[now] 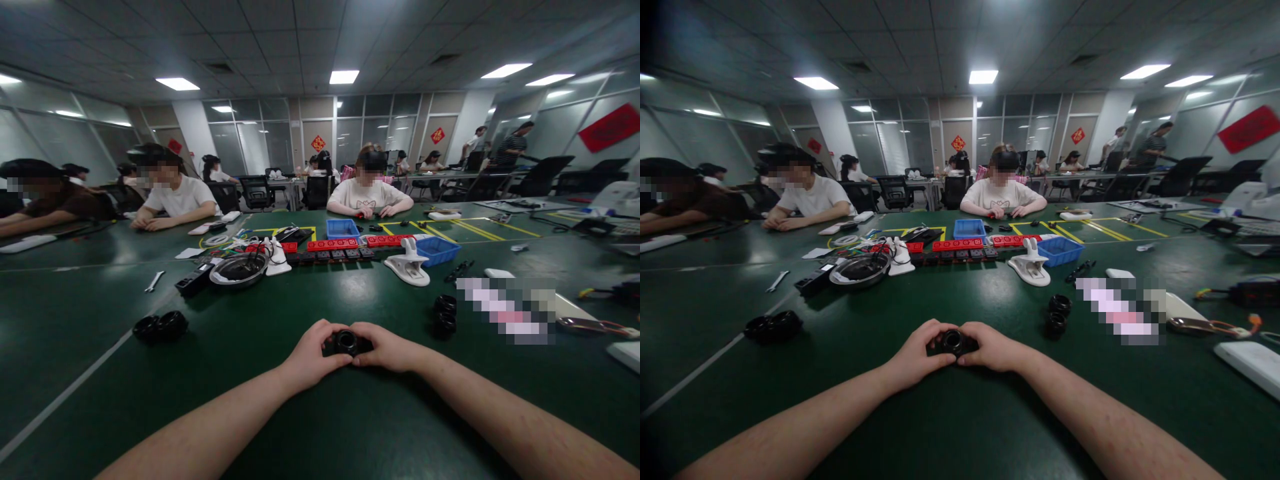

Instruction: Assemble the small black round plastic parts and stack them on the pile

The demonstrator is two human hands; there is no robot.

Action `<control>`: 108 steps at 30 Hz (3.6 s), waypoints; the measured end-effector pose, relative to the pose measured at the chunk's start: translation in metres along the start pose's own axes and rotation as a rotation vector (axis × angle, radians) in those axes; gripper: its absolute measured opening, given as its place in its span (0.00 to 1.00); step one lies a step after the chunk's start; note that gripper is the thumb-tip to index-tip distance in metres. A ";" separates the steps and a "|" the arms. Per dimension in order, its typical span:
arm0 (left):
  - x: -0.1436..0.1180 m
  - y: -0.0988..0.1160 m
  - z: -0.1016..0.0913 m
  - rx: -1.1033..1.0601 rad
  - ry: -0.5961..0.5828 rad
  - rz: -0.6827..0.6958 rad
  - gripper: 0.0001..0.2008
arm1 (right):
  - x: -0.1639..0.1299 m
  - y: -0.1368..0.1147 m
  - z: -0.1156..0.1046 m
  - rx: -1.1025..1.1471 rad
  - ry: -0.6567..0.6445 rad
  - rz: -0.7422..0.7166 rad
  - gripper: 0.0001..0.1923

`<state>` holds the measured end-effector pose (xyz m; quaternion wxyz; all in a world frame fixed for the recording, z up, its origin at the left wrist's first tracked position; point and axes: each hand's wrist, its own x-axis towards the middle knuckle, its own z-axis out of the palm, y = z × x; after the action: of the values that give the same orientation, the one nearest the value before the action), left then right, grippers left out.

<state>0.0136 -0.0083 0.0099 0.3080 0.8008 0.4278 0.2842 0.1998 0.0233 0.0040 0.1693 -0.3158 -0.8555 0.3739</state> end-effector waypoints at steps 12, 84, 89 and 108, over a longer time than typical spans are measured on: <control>0.000 0.000 0.008 -0.019 0.076 -0.051 0.19 | 0.002 -0.005 0.010 -0.218 0.128 0.155 0.19; 0.000 -0.002 0.002 -0.016 -0.020 0.029 0.19 | -0.002 -0.003 -0.006 -0.057 -0.060 -0.001 0.18; 0.000 -0.001 0.002 -0.014 -0.020 0.028 0.19 | -0.002 -0.002 -0.006 -0.061 -0.051 -0.006 0.18; -0.002 0.000 0.012 0.088 0.196 -0.071 0.18 | 0.005 -0.009 0.024 -0.519 0.280 0.234 0.18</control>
<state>0.0220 -0.0130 0.0019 0.2390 0.7663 0.4960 0.3310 0.1799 0.0091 -0.0047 0.1549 -0.4933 -0.8485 0.1130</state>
